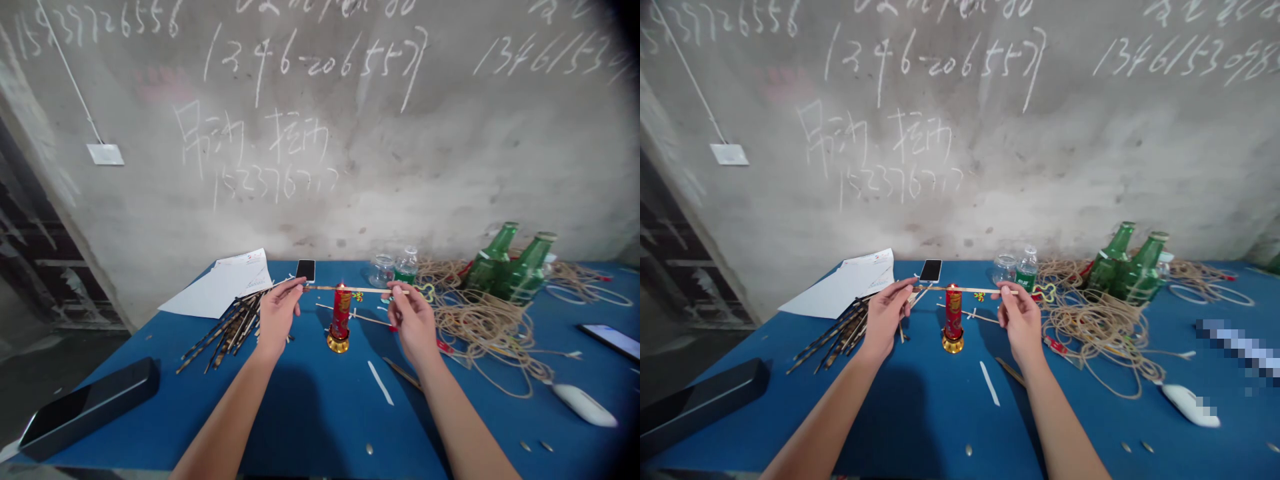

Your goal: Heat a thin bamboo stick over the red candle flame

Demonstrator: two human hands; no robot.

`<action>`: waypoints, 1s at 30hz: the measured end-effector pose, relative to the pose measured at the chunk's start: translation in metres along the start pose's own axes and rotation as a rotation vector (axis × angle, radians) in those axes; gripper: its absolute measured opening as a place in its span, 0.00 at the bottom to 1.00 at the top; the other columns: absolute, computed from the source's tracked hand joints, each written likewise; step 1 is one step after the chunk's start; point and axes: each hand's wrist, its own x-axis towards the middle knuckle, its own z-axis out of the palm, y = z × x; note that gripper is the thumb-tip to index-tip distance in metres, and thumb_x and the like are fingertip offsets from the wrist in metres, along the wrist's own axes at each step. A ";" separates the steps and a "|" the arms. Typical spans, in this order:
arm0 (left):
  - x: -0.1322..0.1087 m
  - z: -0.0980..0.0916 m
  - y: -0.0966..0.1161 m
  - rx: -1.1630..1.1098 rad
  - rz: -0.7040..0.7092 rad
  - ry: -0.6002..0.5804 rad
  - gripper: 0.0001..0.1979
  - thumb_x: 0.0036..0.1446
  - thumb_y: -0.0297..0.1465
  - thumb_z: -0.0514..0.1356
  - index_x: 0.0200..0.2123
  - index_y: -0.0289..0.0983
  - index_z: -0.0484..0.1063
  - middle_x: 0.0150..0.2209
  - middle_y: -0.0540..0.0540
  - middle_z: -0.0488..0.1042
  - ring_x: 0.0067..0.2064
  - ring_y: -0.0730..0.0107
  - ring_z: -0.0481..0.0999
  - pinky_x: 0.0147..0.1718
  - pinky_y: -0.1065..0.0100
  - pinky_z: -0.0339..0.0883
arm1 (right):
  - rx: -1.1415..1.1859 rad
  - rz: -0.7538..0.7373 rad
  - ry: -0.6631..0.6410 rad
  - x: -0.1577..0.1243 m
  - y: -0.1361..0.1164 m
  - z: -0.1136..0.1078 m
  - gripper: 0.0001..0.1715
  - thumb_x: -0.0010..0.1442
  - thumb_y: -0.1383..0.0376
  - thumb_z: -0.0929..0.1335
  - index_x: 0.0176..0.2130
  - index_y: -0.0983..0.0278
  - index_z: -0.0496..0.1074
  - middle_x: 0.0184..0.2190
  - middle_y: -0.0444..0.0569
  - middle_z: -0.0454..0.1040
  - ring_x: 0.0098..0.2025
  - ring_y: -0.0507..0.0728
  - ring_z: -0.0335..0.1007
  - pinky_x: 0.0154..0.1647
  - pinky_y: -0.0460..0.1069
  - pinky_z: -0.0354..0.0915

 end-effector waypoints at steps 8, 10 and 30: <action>0.000 -0.001 -0.001 0.013 -0.003 -0.024 0.24 0.56 0.45 0.72 0.52 0.40 0.85 0.44 0.40 0.84 0.24 0.78 0.68 0.22 0.72 0.58 | -0.013 -0.018 -0.004 0.000 -0.002 0.001 0.19 0.64 0.50 0.75 0.47 0.59 0.79 0.36 0.49 0.80 0.17 0.46 0.56 0.15 0.45 0.52; 0.000 -0.001 -0.001 0.022 0.001 -0.020 0.24 0.56 0.47 0.72 0.52 0.40 0.85 0.43 0.41 0.84 0.24 0.78 0.68 0.22 0.72 0.57 | -0.019 -0.019 -0.005 0.000 -0.002 0.001 0.19 0.64 0.50 0.75 0.47 0.59 0.79 0.36 0.48 0.80 0.17 0.47 0.56 0.15 0.46 0.52; 0.001 -0.001 -0.002 0.022 -0.007 0.011 0.27 0.58 0.47 0.71 0.57 0.42 0.81 0.48 0.42 0.80 0.25 0.80 0.69 0.19 0.73 0.55 | -0.082 -0.020 -0.056 -0.002 -0.001 0.000 0.17 0.66 0.51 0.74 0.49 0.58 0.80 0.30 0.43 0.74 0.17 0.47 0.59 0.17 0.46 0.53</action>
